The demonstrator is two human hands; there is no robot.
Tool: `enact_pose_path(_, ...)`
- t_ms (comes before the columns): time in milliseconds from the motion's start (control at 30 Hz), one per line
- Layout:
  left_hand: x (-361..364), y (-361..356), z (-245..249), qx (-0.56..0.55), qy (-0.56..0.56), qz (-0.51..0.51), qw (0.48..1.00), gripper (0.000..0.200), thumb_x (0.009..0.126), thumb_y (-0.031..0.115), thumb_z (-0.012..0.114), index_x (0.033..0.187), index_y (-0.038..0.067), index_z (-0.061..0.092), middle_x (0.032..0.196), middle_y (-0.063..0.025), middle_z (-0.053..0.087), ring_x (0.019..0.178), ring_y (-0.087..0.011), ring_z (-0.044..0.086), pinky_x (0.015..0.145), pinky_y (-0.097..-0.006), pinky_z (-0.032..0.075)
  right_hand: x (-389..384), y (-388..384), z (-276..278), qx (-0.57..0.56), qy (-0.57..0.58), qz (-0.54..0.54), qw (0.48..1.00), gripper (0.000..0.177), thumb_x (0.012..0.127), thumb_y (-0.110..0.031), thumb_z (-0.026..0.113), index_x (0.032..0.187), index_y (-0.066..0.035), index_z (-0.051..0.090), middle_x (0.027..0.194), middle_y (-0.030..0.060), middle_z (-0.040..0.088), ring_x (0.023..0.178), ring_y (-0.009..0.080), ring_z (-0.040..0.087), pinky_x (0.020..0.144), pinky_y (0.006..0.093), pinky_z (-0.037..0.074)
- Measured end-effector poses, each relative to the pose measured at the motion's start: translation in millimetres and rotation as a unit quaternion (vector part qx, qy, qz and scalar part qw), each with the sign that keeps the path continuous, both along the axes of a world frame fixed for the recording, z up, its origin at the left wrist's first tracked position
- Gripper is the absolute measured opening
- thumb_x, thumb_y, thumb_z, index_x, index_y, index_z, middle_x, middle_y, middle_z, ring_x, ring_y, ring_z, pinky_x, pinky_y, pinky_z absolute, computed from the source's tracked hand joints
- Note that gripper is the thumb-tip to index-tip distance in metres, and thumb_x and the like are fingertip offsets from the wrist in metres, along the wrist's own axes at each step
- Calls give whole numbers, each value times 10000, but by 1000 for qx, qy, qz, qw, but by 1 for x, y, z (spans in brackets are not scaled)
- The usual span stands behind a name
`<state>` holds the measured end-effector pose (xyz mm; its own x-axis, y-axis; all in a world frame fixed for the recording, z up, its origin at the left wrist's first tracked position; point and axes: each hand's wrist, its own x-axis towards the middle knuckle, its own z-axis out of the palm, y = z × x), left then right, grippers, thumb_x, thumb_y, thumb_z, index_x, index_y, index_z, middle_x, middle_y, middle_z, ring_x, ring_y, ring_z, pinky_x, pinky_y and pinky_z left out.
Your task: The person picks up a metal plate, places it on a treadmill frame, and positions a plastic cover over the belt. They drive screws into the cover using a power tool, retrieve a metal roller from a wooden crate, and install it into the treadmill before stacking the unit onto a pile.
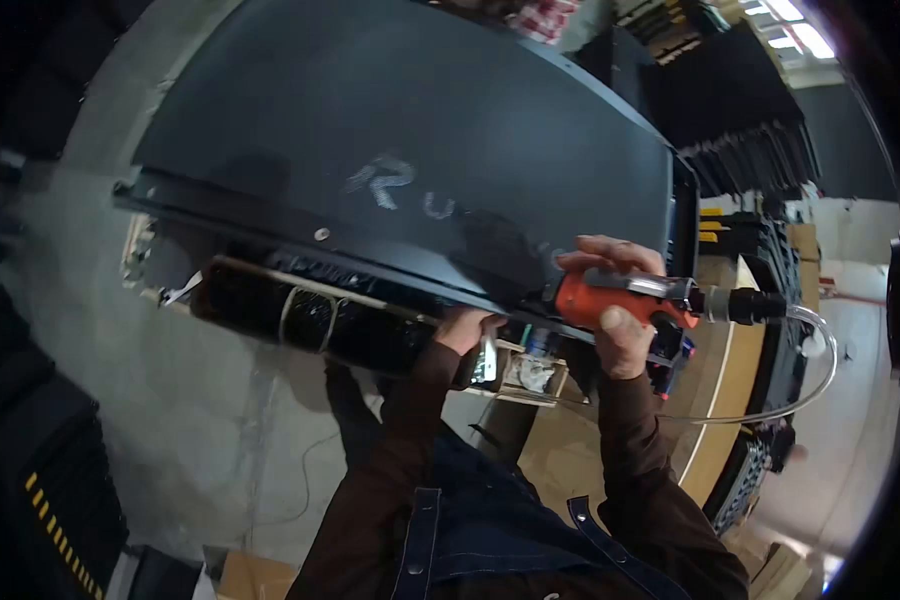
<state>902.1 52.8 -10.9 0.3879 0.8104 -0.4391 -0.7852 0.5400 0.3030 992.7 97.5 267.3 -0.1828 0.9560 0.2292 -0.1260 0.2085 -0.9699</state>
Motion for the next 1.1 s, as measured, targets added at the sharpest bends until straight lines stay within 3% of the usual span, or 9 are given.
enact_pose_path(333, -89, -69, 32, -23, 344, 20, 938, 165, 1006, 168, 564, 1133, 66, 539, 848, -49, 636, 548, -98, 558, 480, -254, 463, -8, -7, 3, 13, -78, -108, 991, 634, 789, -115, 795, 1323, 6, 476, 1068, 176, 675, 989, 291, 673, 930, 432, 530)
enact_pose_path(500, -283, -86, -22, 170, 833, 80, 520, 203, 869, 105, 703, 1035, 31, 614, 793, -77, 589, 717, -183, 611, 668, -386, 505, -27, -22, 1, 13, -52, -173, 984, 494, 808, -33, 738, 1252, 3, 524, 1080, 177, 677, 1007, 285, 667, 959, 422, 515)
enact_pose_path(567, -341, -72, -82, -83, 451, 312, 832, 212, 847, 97, 709, 1035, 51, 620, 805, -63, 533, 712, -180, 572, 629, -338, 480, -21, -19, 7, 67, -148, -85, 983, 443, 814, 4, 704, 1225, 2, 539, 1082, 184, 678, 1006, 274, 668, 956, 409, 514)
enact_pose_path(633, -371, -52, -76, -195, 283, 357, 869, 283, 806, 77, 739, 1068, 37, 638, 840, -85, 543, 712, -201, 576, 635, -329, 493, -25, -14, 11, 38, -132, -112, 984, 433, 814, 1, 708, 1215, 5, 545, 1080, 184, 679, 999, 271, 669, 952, 405, 515)
enact_pose_path(733, -372, -49, -91, -212, 382, 306, 846, 281, 812, 49, 692, 1079, 59, 608, 947, -95, 553, 780, -238, 589, 656, -357, 493, -40, -12, 6, -16, -33, -240, 970, 412, 804, 14, 717, 1187, 8, 567, 1079, 174, 682, 970, 253, 674, 918, 397, 533)
enact_pose_path(800, -344, -63, -57, 57, 870, 11, 489, 215, 840, 53, 622, 1052, 74, 597, 1024, -113, 545, 816, -303, 588, 701, -406, 499, -44, -16, 1, 37, -89, -239, 966, 421, 797, 38, 716, 1188, 5, 564, 1076, 164, 679, 967, 238, 675, 904, 393, 542)
enact_pose_path(867, -305, -63, -9, 173, 897, 74, 400, 218, 853, 30, 574, 1060, 89, 611, 1022, -147, 548, 886, -364, 582, 775, -470, 498, -35, -23, 3, 101, -211, -116, 965, 424, 788, 51, 712, 1182, 10, 560, 1077, 163, 678, 973, 238, 674, 901, 388, 543)
enact_pose_path(967, -237, -78, -3, 189, 761, -125, 608, 191, 933, 159, 595, 1110, 99, 633, 1129, -168, 582, 1127, -388, 555, 858, -482, 513, -27, -19, 13, 3, -69, -209, 975, 401, 803, 29, 676, 1185, 1, 556, 1092, 170, 671, 980, 257, 671, 950, 419, 520)
enact_pose_path(1100, -177, -86, -31, 223, 788, -297, 492, 397, 880, 227, 676, 1238, 118, 543, 1271, -162, 505, 1180, -427, 522, 872, -491, 529, 2, -27, 13, -43, 206, -225, 951, 299, 914, -80, 634, 1201, -47, 556, 1145, 137, 622, 1013, 256, 595, 1077, 489, 418)
